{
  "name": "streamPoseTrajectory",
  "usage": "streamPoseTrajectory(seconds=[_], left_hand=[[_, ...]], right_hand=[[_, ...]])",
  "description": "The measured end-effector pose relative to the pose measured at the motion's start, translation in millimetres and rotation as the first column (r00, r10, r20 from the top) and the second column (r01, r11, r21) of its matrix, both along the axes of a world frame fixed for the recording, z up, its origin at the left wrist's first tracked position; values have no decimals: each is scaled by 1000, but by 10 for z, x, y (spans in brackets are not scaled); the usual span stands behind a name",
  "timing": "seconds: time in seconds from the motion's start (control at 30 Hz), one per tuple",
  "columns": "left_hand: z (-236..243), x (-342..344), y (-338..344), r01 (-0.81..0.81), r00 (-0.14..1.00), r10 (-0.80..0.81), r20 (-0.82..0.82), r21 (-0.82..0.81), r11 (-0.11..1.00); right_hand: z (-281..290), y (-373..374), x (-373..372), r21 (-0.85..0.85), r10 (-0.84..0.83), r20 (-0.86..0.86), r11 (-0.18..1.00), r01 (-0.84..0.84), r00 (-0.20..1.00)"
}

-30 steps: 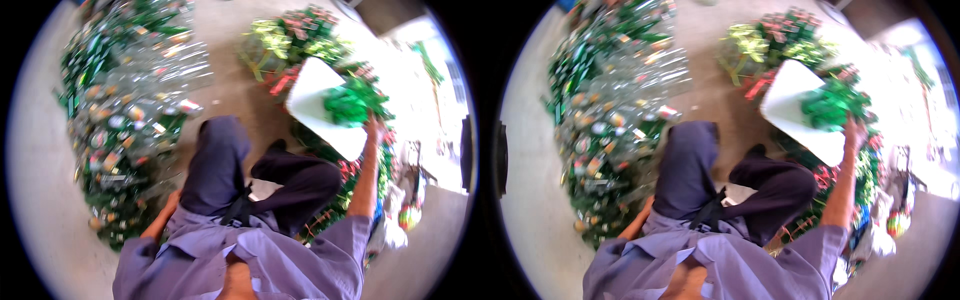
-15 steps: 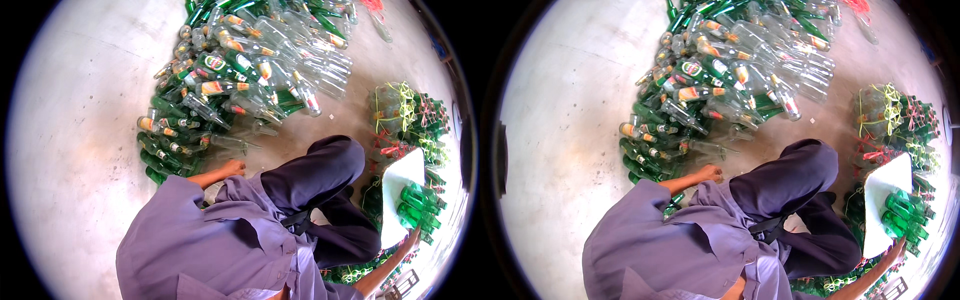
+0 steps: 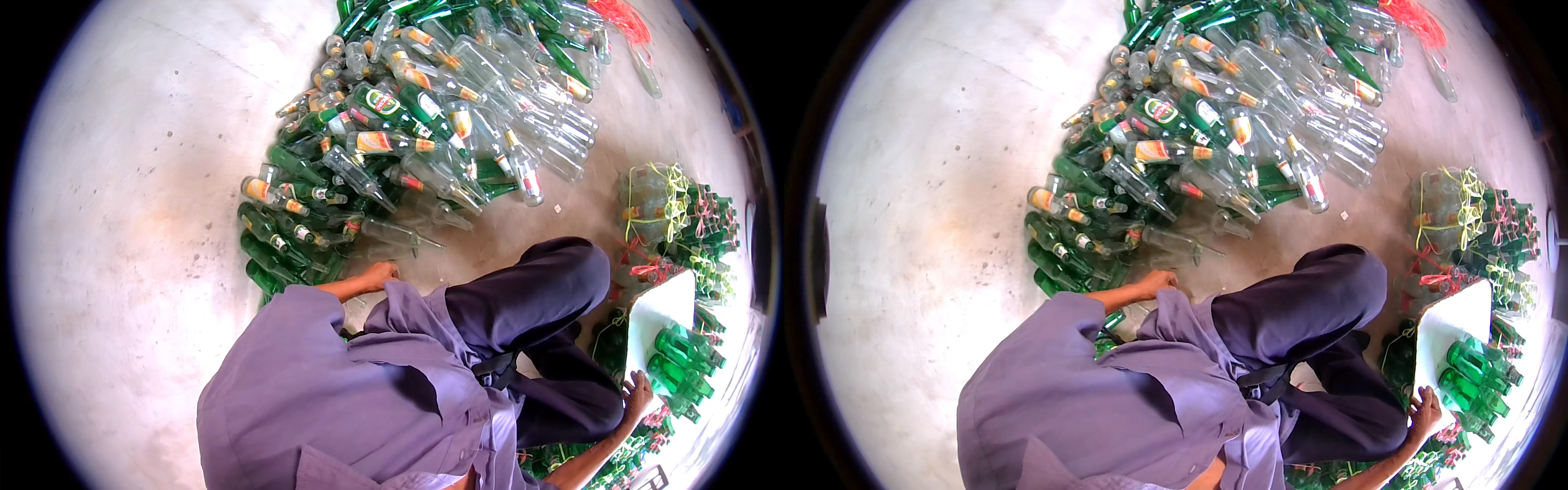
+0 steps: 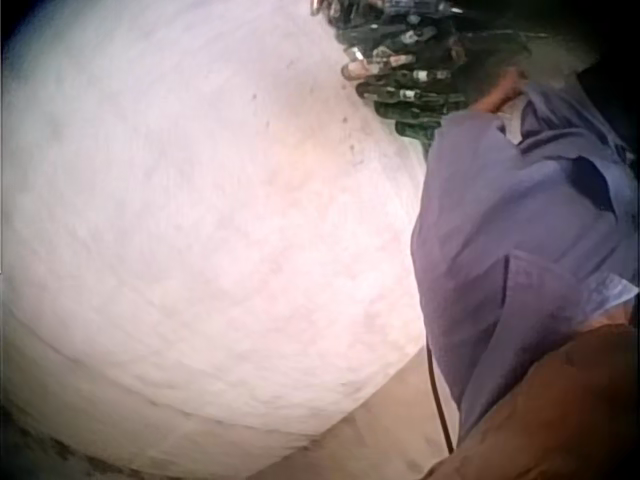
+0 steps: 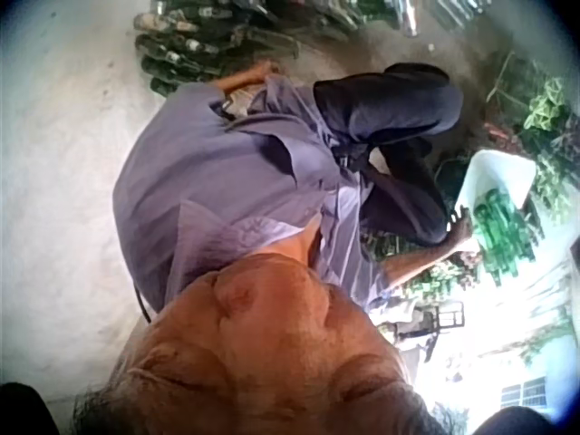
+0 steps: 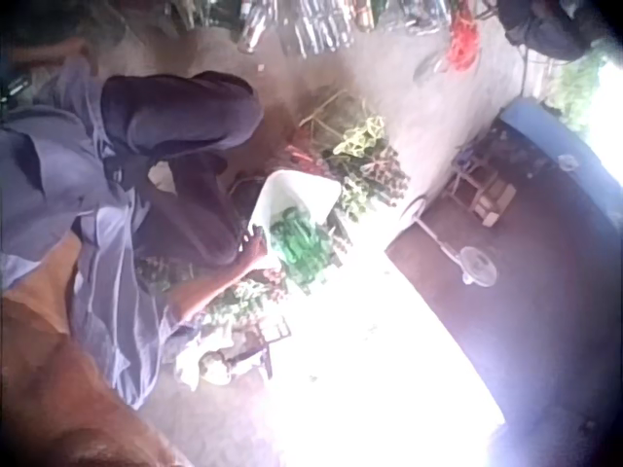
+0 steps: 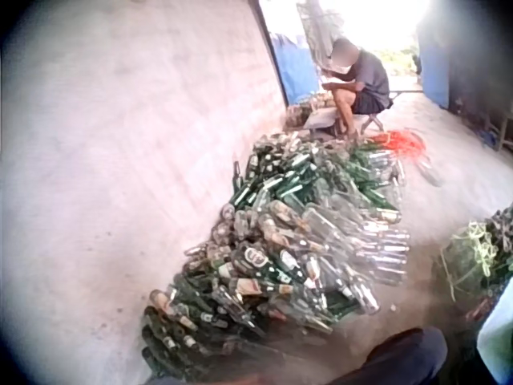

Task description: The person sits on the floor and gathers green glass bottles from a large pile. They place the bottles upright onto a white board and then use a red string to tie them together into a bundle.

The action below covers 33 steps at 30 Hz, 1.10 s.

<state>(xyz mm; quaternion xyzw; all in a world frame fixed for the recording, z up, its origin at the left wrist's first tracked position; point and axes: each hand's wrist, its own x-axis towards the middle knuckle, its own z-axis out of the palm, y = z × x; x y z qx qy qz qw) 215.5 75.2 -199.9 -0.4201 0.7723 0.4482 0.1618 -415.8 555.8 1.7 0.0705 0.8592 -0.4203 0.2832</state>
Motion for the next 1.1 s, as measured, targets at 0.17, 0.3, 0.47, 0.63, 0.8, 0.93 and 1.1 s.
streamPoseTrajectory(seconds=[0.17, 0.3, 0.47, 0.63, 0.8, 0.93, 1.1], left_hand=[[140, 5, 14, -21, 997, 18, 77, 36, 999], [97, 91, 188, -31, 998, 30, 53, 22, 999], [-14, 164, 265, -11, 999, 11, -39, 9, 1000], [394, -386, -205, -86, 993, 67, -101, -200, 976], [1033, -1339, -1127, -27, 880, -306, -364, -681, 732], [1018, -2088, -1847, 206, 821, -558, -120, -849, 487], [694, -2491, -2264, 475, 777, -588, 225, -823, 313]], right_hand=[[80, -233, 71, 55, 170, 14, 984, -170, 985], [-58, -82, 30, -12, 87, 52, 996, -86, 995], [-86, 26, 26, -1, 82, 37, 997, -82, 996], [7, 27, 36, 51, 95, 7, 994, -96, 995], [25, -115, 64, 54, 105, 14, 993, -105, 994], [4, -23, 75, 41, 51, 4, 998, -51, 999], [19, 28, 132, 24, -13, 78, 1000, 11, 997]])
